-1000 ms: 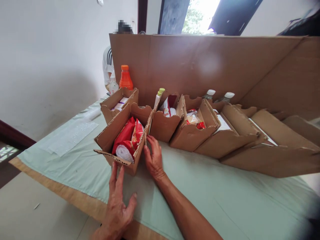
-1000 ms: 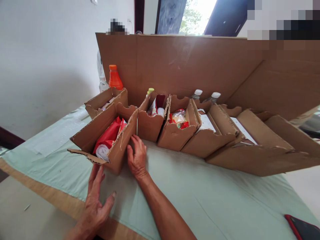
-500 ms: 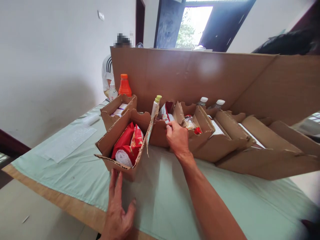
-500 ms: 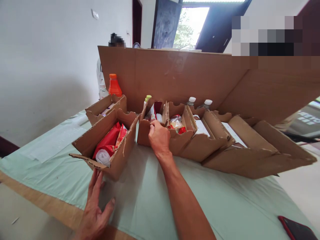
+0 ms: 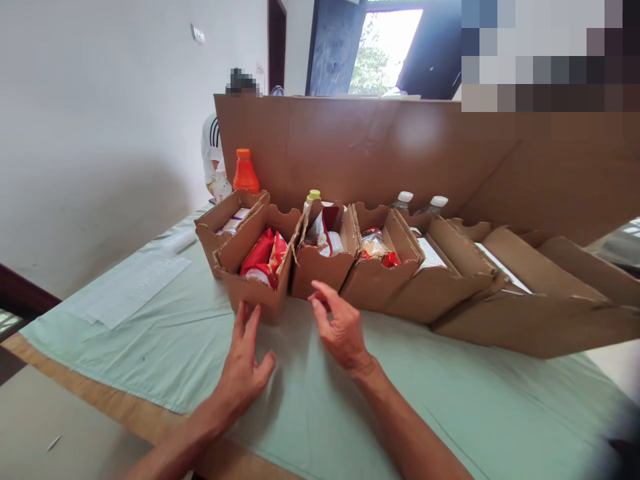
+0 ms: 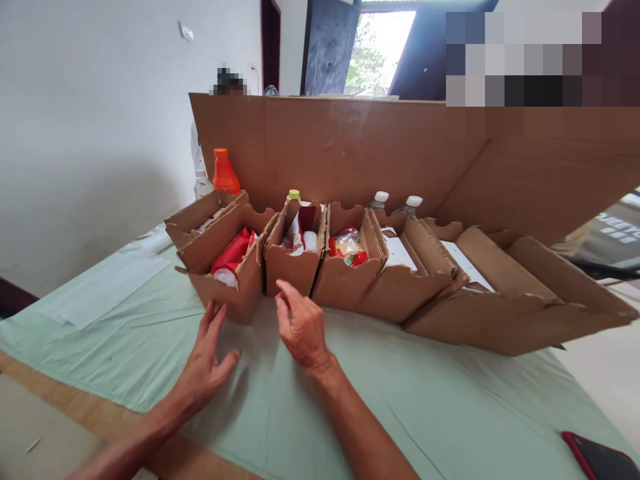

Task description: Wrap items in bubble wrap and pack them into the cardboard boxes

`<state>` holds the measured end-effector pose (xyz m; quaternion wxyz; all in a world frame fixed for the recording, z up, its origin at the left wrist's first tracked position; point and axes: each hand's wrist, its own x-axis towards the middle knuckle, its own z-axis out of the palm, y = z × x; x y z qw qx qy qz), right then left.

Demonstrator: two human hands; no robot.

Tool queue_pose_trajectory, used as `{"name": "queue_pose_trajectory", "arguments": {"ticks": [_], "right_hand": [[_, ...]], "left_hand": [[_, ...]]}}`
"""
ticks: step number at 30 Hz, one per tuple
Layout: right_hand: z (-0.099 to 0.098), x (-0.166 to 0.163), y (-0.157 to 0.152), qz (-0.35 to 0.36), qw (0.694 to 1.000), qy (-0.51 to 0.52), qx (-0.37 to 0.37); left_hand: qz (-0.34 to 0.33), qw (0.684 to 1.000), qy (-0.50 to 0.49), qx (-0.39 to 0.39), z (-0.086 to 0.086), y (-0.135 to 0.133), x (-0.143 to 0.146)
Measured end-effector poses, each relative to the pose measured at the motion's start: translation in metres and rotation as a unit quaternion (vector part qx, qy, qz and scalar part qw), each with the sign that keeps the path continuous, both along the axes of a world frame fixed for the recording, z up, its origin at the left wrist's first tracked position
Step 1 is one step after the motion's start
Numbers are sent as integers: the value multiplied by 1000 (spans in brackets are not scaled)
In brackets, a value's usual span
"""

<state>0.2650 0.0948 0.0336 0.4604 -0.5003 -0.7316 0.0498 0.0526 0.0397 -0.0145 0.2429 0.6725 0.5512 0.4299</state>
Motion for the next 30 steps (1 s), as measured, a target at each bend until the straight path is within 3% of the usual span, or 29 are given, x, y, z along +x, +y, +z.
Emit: {"name": "queue_pose_trajectory", "arguments": {"ticks": [3, 6, 10, 16, 21, 25, 28, 30], "right_hand": [[-37, 3, -7, 4, 1000, -18, -24], [-56, 4, -8, 9, 999, -28, -46], [-61, 6, -6, 14, 997, -29, -64], [-62, 9, -2, 33, 996, -26, -78], [-62, 11, 1, 41, 996, -33, -68], [-62, 11, 2, 45, 997, -38, -58], [-63, 11, 2, 44, 997, -37, -57], [-63, 10, 3, 43, 997, -36, -58]], "left_hand": [[-32, 998, 46, -8, 0, 42, 5], [-28, 995, 94, 1, -9, 68, 11], [-32, 992, 125, -5, -17, 73, 16], [-46, 987, 155, -2, -16, 66, 18], [-3, 990, 134, 39, -12, 70, 6], [86, 985, 104, 105, 18, 85, -35], [162, 959, 124, 198, 60, 106, -73], [172, 939, 175, 239, 89, 126, -91]]}}
